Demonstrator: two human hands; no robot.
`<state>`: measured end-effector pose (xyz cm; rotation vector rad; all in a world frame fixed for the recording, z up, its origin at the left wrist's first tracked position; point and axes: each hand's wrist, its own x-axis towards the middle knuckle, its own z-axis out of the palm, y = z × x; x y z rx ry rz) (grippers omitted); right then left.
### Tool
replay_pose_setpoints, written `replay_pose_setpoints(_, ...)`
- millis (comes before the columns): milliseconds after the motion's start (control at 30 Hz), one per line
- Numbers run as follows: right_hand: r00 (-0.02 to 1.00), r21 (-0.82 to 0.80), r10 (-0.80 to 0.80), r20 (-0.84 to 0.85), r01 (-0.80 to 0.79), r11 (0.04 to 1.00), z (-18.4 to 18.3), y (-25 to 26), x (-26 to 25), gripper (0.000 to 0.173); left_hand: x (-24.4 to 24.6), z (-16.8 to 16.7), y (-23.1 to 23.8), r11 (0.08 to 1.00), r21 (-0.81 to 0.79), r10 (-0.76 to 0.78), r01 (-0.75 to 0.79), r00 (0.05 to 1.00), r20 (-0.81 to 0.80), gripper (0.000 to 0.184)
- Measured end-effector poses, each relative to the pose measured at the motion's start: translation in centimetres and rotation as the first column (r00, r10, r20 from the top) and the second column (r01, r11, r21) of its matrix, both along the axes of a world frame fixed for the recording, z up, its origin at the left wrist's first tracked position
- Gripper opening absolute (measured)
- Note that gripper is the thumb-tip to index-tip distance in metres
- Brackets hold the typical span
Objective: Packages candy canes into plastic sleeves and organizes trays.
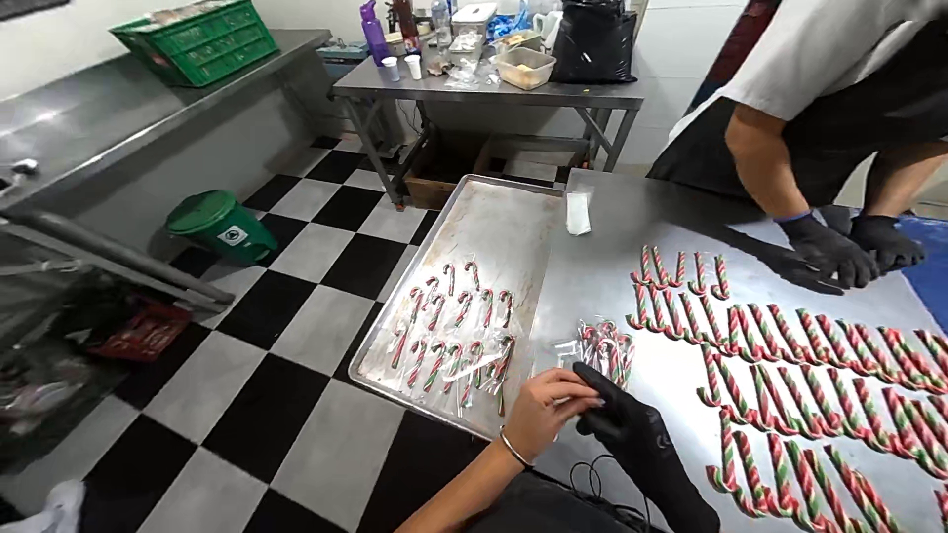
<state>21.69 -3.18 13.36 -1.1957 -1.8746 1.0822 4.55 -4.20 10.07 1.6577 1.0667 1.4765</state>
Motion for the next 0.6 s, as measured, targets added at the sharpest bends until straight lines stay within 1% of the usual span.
replay_pose_setpoints(33,0.998,-0.046,-0.060,-0.033,0.058,0.997,-0.2,0.1,0.4,0.035,-0.7,-0.3,0.2,0.999,-0.042,-0.010,0.009,0.999,-0.038,0.021)
replay_pose_setpoints(67,0.990,-0.035,-0.138,-0.040,0.136,0.990,-1.0,0.5,1.1,0.030,-1.8,-1.1,0.6,0.993,-0.112,0.032,-0.042,0.995,-0.095,0.027)
replay_pose_setpoints(100,0.974,-0.038,-0.215,-0.066,0.213,0.976,-1.4,1.1,1.7,0.027,-3.6,-2.4,1.5,0.966,-0.210,0.118,-0.154,0.978,-0.174,0.030)
replay_pose_setpoints(133,0.954,-0.065,-0.285,-0.095,0.279,0.958,-1.8,1.9,2.2,0.027,-5.7,-4.2,2.8,0.905,-0.320,0.188,-0.280,0.938,-0.290,0.033)
replay_pose_setpoints(167,0.931,-0.103,-0.343,-0.123,0.332,0.938,-2.1,2.7,2.6,0.027,-8.0,-6.2,4.3,0.828,-0.415,0.195,-0.377,0.888,-0.417,0.036)
replay_pose_setpoints(200,0.908,-0.119,-0.399,-0.131,0.385,0.915,-2.7,3.5,2.7,0.027,-10.1,-8.1,5.5,0.754,-0.503,0.126,-0.422,0.844,-0.521,0.040)
replay_pose_setpoints(233,0.885,-0.118,-0.447,-0.132,0.434,0.893,-3.7,4.2,2.5,0.027,-11.8,-10.1,6.5,0.701,-0.560,0.033,-0.442,0.805,-0.593,0.044)
replay_pose_setpoints(300,0.863,-0.070,-0.498,-0.083,0.494,0.867,-6.1,5.2,1.8,0.026,-14.0,-13.3,7.8,0.637,-0.627,-0.149,-0.448,0.726,-0.671,0.050)
replay_pose_setpoints(333,0.857,-0.030,-0.514,-0.030,0.514,0.857,-7.4,5.5,1.4,0.025,-14.5,-14.2,8.2,0.618,-0.646,-0.206,-0.448,0.701,-0.683,0.050)
replay_pose_setpoints(367,0.853,0.001,-0.521,0.031,0.521,0.853,-8.6,5.6,1.2,0.025,-14.7,-14.7,8.5,0.610,-0.654,-0.234,-0.448,0.687,-0.688,0.047)
replay_pose_setpoints(433,0.861,0.022,-0.486,0.149,0.488,0.872,-10.5,5.2,1.4,0.027,-14.8,-15.4,8.7,0.614,-0.649,-0.250,-0.449,0.669,-0.700,0.037)
replay_pose_setpoints(500,0.894,0.039,-0.380,0.239,0.382,0.923,-11.2,4.6,2.3,0.038,-15.1,-16.2,8.7,0.642,-0.626,-0.224,-0.442,0.673,-0.705,0.033)
replay_pose_setpoints(533,0.893,0.058,-0.327,0.310,0.325,0.944,-11.0,4.2,3.0,0.046,-15.4,-16.7,8.7,0.658,-0.614,-0.208,-0.436,0.678,-0.705,0.036)
replay_pose_setpoints(567,0.868,0.092,-0.314,0.385,0.303,0.949,-10.5,3.7,3.9,0.053,-15.6,-17.2,8.6,0.667,-0.606,-0.203,-0.433,0.677,-0.708,0.042)
replay_pose_setpoints(600,0.821,0.147,-0.340,0.459,0.307,0.940,-9.7,3.2,5.1,0.056,-15.9,-17.7,8.5,0.665,-0.608,-0.212,-0.433,0.671,-0.710,0.049)
